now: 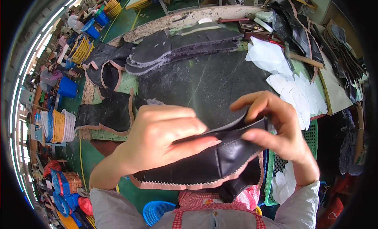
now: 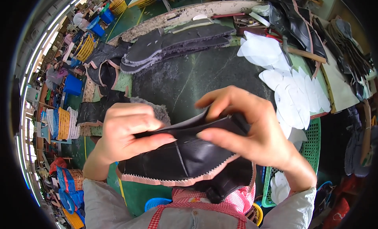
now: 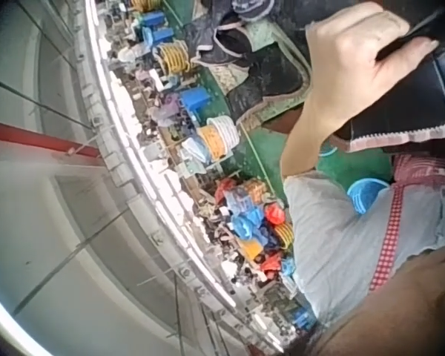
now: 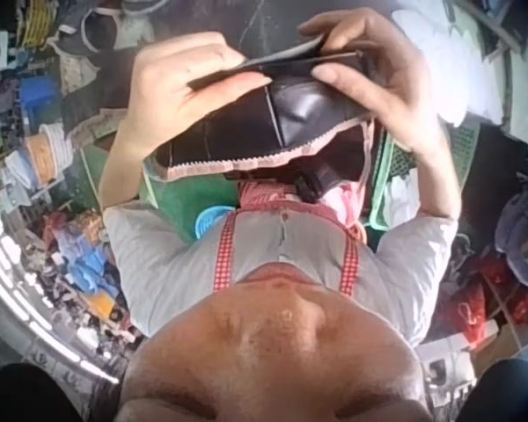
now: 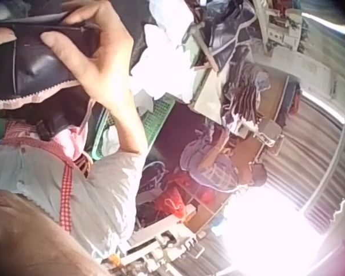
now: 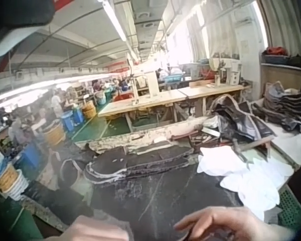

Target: Assembling shoe uppers by fitting inner linings and reinforcements into leather pieces.

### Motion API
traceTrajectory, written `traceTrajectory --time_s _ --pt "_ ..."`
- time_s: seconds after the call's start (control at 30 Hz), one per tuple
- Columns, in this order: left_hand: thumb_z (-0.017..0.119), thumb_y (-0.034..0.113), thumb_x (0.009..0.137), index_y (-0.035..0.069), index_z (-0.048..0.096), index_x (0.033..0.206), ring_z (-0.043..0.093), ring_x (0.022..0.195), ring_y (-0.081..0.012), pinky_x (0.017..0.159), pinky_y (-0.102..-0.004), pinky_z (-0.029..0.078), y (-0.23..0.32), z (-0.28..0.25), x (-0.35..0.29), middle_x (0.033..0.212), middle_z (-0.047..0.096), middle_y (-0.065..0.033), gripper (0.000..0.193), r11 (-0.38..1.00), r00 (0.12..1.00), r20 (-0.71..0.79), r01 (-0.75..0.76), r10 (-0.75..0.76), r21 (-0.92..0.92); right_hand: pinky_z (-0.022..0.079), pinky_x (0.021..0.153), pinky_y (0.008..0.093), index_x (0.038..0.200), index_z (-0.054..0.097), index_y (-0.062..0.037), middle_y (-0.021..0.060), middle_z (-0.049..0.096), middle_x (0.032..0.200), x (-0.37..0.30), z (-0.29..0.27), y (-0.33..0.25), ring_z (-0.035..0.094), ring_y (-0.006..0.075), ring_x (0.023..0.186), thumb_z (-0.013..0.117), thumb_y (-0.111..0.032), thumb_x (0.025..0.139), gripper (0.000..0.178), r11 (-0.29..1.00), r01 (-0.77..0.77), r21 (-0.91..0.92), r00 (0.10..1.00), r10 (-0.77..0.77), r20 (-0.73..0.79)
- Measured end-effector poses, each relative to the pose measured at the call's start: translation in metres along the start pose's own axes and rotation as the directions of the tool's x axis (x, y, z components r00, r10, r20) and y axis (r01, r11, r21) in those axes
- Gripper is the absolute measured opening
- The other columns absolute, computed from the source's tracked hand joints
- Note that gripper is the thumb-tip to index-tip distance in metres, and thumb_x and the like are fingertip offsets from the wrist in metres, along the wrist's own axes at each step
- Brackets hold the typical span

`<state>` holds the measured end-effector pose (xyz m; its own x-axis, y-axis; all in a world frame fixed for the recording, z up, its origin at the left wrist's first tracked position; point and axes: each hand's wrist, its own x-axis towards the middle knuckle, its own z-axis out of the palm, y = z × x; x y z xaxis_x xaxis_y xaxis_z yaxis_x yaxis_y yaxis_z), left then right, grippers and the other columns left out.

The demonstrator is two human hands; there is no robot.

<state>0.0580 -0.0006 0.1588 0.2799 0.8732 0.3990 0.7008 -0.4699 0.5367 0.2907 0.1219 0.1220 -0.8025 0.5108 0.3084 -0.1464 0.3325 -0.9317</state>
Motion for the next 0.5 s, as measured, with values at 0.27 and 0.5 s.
traceTrajectory --time_s 0.27,0.5 --pt "0.085 0.007 0.068 0.001 0.074 0.080 0.053 0.054 -0.0147 0.047 -0.0279 0.037 -0.011 0.001 -0.009 0.070 0.063 -0.0049 0.017 0.989 0.978 -0.154 -0.143 0.137 -0.027 0.050 0.085 0.0240 0.084 0.054 -0.0027 0.0155 0.063 0.121 -0.009 -0.006 0.009 0.059 0.0102 0.101 0.068 -0.004 0.094 0.017 0.863 -0.173 0.474 0.982 0.189 0.013" --pt "0.086 0.012 0.068 -0.002 0.071 0.081 0.058 0.060 -0.0198 0.055 -0.0309 0.045 0.000 -0.001 -0.003 0.078 0.066 -0.0097 0.024 1.000 0.994 -0.107 -0.025 0.024 0.000 0.052 0.073 0.0246 0.079 0.057 -0.0018 0.0094 0.070 0.100 -0.007 0.005 0.009 0.064 0.0089 0.084 0.074 -0.001 0.087 0.019 0.967 -0.022 0.252 0.989 0.058 -0.133"
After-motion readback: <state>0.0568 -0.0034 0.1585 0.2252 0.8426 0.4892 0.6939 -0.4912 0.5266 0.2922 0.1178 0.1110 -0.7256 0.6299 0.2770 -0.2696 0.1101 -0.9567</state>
